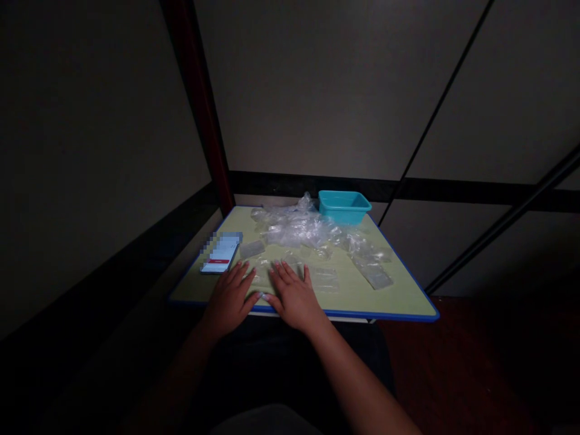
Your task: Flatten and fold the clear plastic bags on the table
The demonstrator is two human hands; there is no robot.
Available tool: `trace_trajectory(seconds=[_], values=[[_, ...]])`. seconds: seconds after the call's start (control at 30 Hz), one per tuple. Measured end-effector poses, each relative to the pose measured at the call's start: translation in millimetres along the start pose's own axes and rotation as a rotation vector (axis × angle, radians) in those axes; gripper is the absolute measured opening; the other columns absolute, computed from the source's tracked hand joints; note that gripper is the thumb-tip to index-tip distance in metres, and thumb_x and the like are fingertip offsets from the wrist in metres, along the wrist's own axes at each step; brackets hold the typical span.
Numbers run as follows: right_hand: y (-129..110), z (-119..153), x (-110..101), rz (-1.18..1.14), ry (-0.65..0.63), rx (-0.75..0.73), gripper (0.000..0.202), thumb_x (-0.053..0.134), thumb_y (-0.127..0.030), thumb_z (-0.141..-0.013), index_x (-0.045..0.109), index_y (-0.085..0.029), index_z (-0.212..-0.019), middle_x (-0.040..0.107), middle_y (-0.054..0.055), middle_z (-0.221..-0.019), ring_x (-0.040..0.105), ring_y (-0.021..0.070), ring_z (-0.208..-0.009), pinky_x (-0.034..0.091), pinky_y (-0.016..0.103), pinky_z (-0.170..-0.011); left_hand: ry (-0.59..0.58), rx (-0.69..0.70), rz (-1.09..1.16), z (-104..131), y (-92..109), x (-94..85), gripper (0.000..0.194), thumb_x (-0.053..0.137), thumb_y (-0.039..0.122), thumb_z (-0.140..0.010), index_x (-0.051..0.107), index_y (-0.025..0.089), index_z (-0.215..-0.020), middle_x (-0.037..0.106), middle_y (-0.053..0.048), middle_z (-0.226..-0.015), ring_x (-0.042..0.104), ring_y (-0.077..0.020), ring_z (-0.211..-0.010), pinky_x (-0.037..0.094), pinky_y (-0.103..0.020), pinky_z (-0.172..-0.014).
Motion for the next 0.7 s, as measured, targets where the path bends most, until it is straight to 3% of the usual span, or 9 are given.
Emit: trace_trajectory(seconds=[0.23,0.7], values=[[-5,-23,6,-0.052,-0.022,-0.019,0.059,0.025,-0.051,-0.098,0.028,-0.018,-0.147,0.028,0.010,-0.153,0.021,0.0223,-0.143,0.000,0.062,-0.112,0.001,-0.064,-0.011,-7,-3,5.6,0.048,0.044,0.038,-0.092,0.051,0.016,-0.135,0.045,-0.015,-0.144,0.034,-0.0330,-0.137,0.030,-0.052,-0.109],[-1,-24,11,-0.091,-0.071,-0.015,0.059,0.022,-0.052,-0.098,0.029,-0.019,-0.147,0.029,0.009,-0.152,0.023,0.0226,-0.142,-0.003,0.059,-0.112,0.012,-0.033,0.039,-7,-3,7.2,0.042,0.043,0.034,-0.094,0.058,0.016,-0.128,0.049,-0.012,-0.142,0.034,-0.0294,-0.138,0.028,-0.051,-0.111]])
Point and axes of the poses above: each hand's wrist, its own z-axis away from the middle knuckle, its own x-axis out of the palm, y = z × x, the point moved 1 cm from there along -z, towards the middle knuckle
